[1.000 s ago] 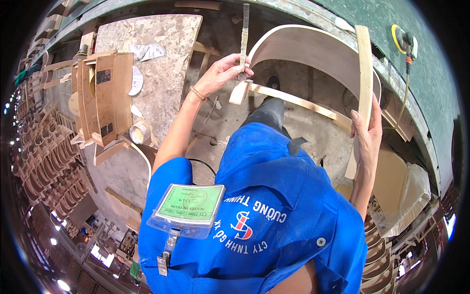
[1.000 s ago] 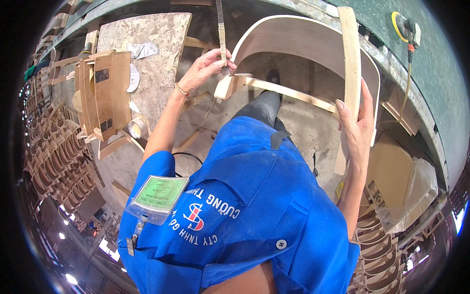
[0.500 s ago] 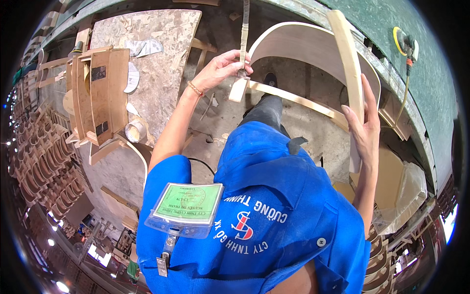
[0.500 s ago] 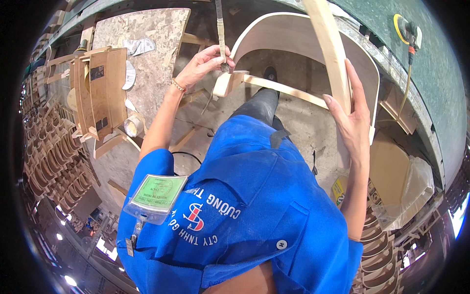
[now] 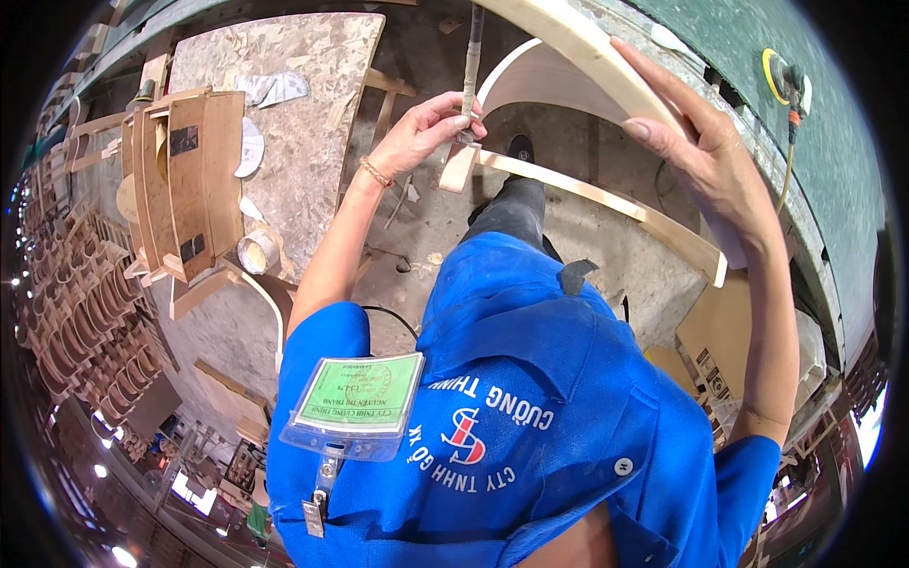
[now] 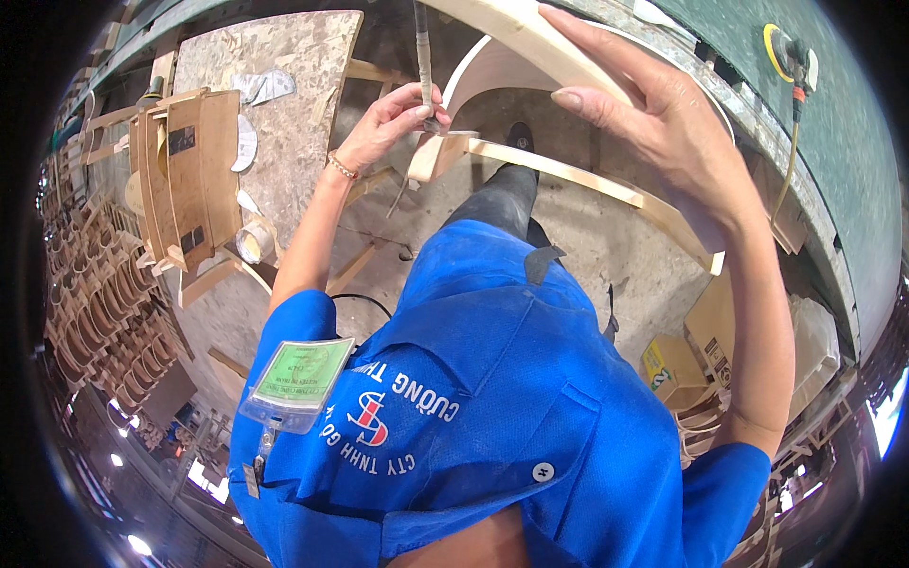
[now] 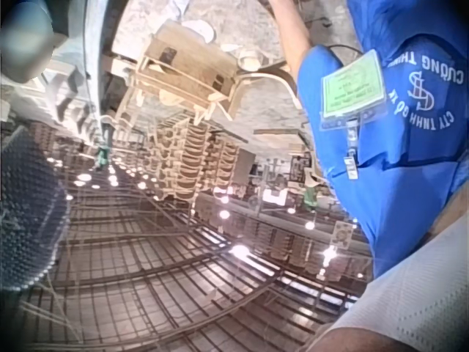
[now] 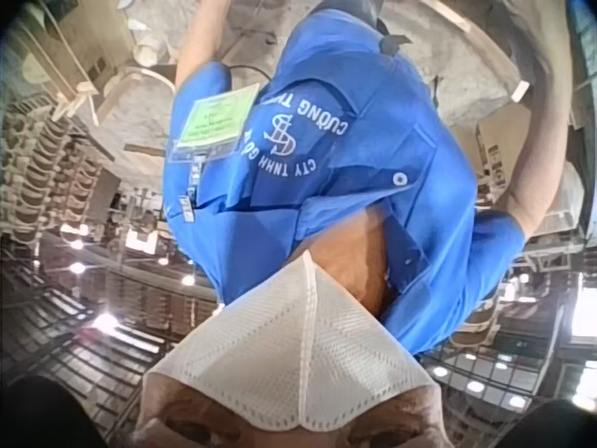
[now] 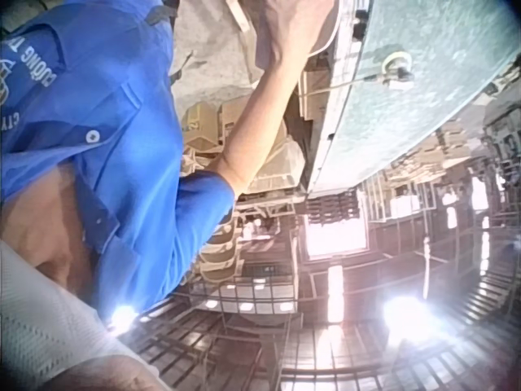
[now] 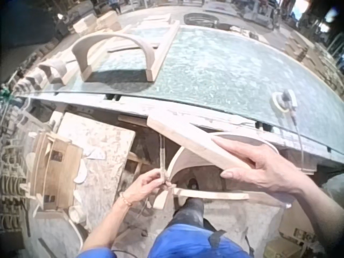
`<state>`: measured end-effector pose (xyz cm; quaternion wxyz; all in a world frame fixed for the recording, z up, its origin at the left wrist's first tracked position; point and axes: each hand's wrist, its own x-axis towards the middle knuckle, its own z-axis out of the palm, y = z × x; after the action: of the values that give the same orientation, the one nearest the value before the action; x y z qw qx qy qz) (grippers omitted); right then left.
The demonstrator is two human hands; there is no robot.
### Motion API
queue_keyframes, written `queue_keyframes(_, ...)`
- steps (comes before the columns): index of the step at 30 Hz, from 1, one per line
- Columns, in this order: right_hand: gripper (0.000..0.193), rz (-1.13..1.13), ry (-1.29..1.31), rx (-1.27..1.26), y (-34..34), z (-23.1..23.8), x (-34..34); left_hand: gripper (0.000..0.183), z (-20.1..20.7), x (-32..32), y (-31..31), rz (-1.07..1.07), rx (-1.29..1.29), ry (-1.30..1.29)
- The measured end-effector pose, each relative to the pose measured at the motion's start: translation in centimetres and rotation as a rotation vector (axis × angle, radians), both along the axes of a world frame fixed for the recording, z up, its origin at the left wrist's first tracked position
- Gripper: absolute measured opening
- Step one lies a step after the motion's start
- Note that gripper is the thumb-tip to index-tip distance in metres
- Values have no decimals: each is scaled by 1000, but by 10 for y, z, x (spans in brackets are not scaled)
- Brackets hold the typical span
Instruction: The person sands curved wooden chair parts using a handheld orbital sander. They repeatedly pick up parts from a workbench, sand various surfaces and edges, flip the pieces, and place them back down while working in a factory setting.
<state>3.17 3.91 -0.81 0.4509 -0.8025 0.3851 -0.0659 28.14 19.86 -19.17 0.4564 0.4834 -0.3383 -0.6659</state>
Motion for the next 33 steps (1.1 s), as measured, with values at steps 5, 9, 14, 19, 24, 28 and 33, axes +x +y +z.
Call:
queue_keyframes(5, 51, -131, -36, 56, -22, 8, -6, 21, 3, -2, 2, 3, -16, -52)
queue_keyframes(9, 53, 214, 35, -41, -4, 5, -2, 21, 6, -1, 0, -29, 7, -62)
queue_keyframes(14, 56, 103, -20, 157, -8, 8, -5, 21, 13, -4, 1, -15, 29, -102)
queue_keyframes(19, 59, 124, 29, 39, 1, 16, 5, 21, 8, -4, 3, -20, 57, -22)
queue_keyframes(24, 59, 33, -29, 78, -5, 6, -7, 21, 12, -7, 4, -17, 45, -74)
queue_keyframes(28, 62, 4, -11, 174, 7, 5, -10, 21, 11, -5, 5, -12, 21, -91)
queue_keyframes(33, 63, -257, -54, 53, 4, 6, -61, 24, 23, 22, 11, -189, 172, 44)
